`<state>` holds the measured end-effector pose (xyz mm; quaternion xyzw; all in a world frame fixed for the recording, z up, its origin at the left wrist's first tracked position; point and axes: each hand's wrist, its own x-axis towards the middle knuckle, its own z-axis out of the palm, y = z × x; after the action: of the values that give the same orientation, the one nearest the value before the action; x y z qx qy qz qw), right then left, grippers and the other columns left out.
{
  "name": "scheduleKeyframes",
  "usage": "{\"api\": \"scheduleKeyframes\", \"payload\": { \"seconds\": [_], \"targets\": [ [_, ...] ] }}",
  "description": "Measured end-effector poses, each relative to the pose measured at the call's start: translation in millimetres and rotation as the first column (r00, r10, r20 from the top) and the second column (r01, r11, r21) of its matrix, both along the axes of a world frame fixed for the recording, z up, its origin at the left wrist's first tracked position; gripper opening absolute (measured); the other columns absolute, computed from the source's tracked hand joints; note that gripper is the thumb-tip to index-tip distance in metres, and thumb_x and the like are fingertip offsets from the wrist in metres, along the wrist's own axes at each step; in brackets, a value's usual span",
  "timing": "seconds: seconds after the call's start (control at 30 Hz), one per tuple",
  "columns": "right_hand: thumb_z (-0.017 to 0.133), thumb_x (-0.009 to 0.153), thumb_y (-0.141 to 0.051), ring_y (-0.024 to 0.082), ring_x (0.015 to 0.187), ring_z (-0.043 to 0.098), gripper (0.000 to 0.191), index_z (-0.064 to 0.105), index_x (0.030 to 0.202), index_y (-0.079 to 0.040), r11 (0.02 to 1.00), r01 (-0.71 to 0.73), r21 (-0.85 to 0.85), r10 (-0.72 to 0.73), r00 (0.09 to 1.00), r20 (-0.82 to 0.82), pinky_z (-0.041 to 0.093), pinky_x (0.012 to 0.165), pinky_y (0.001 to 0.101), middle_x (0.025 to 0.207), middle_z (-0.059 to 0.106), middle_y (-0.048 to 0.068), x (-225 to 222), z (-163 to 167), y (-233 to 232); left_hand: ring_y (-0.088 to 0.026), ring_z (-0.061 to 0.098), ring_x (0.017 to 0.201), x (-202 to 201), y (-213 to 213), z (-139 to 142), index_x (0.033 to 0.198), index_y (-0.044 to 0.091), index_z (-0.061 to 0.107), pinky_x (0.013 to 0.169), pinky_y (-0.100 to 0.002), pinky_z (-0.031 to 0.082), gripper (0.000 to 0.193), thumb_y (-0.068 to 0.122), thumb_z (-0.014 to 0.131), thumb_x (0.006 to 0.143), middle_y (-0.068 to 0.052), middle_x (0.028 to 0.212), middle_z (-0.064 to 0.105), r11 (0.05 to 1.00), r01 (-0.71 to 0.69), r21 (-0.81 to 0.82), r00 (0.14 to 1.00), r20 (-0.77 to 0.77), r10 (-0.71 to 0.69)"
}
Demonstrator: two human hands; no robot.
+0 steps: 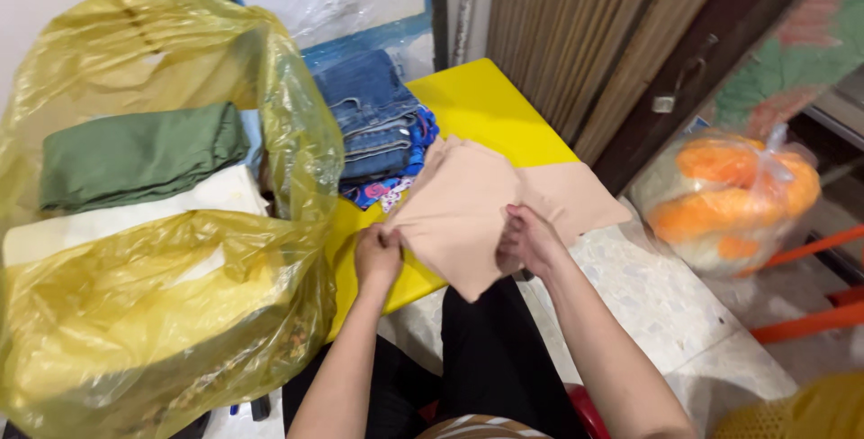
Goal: The person folds several garments on a yellow table and places them into a yellow plastic bag. Items handled include a beige buttoned top, denim shorts, a gray garment, a blue patterned garment, and a white patterned garment. The person smooths and folds each item before transferring it to the bag.
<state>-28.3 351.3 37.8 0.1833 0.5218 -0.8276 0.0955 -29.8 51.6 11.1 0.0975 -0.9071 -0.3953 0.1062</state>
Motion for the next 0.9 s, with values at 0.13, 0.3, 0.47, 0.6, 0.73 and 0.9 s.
{"api": "scheduleKeyframes", "payload": {
  "seconds": [0.13,0.3,0.47,0.6,0.73,0.9],
  "targets": [
    [0.059,0.092,-0.021,0.023,0.095,0.060,0.056,0.043,0.146,-0.014,0.812,0.555,0.182,-0.499,0.821,-0.277,0.050,0.076,0.0429,0.109,0.063,0.007,29,-22,53,-0.035,0.064,0.109,40,12,31,0.146,0.013,0.045,0.089,-0.044,0.058,0.069,0.030,0.071,0.083,-0.021,0.149,0.042,0.943,0.042,0.331,0.986,-0.165,0.014],
    [0.064,0.084,-0.044,0.027,0.123,0.050,0.073,0.040,0.148,-0.018,0.786,0.611,0.095,-0.619,0.771,0.150,0.044,0.097,0.0636,0.143,0.045,0.003,52,-42,96,-0.049,0.008,0.154,96,35,79,0.160,0.025,0.021,0.116,-0.067,0.007,0.120,0.043,0.092,0.064,-0.020,0.166,0.002,0.794,0.498,-0.348,0.849,0.008,-0.529],
    [0.062,0.087,-0.055,0.037,0.130,0.051,0.087,0.023,0.151,-0.010,0.848,0.467,-0.249,-0.406,0.876,0.261,0.039,0.106,0.0711,0.149,0.045,0.013,45,-37,77,-0.036,0.006,0.156,82,53,93,0.161,0.044,0.024,0.118,-0.071,-0.006,0.104,0.027,0.082,0.076,-0.001,0.169,0.007,0.510,0.660,-0.551,0.716,0.258,-0.648],
    [0.058,0.087,-0.053,0.030,0.120,0.058,0.078,0.039,0.148,-0.009,0.921,0.312,-0.231,-0.279,0.946,0.164,0.041,0.105,0.0656,0.137,0.052,0.007,40,-31,65,-0.031,0.017,0.154,64,51,86,0.147,0.041,0.047,0.121,-0.064,-0.005,0.083,0.004,0.071,0.077,0.001,0.165,0.028,0.541,0.625,-0.562,0.701,0.100,-0.706],
    [0.058,0.094,-0.053,0.024,0.106,0.064,0.068,0.047,0.142,-0.006,0.941,0.249,-0.227,-0.213,0.962,0.171,0.043,0.102,0.0555,0.120,0.064,0.007,41,-39,69,-0.028,0.021,0.153,66,46,78,0.146,0.038,0.052,0.124,-0.056,-0.002,0.086,-0.004,0.066,0.072,0.001,0.163,0.034,0.522,0.731,-0.440,0.637,0.164,-0.753],
    [0.055,0.097,-0.040,0.026,0.115,0.068,0.053,0.052,0.140,-0.008,0.902,0.326,-0.283,-0.295,0.944,0.146,0.052,0.101,0.0462,0.130,0.069,0.009,47,-43,74,-0.030,0.036,0.146,75,39,87,0.137,0.032,0.060,0.121,-0.057,0.009,0.077,-0.007,0.063,0.071,-0.001,0.153,0.049,0.556,0.762,-0.332,0.610,0.080,-0.788]
  ]
}}
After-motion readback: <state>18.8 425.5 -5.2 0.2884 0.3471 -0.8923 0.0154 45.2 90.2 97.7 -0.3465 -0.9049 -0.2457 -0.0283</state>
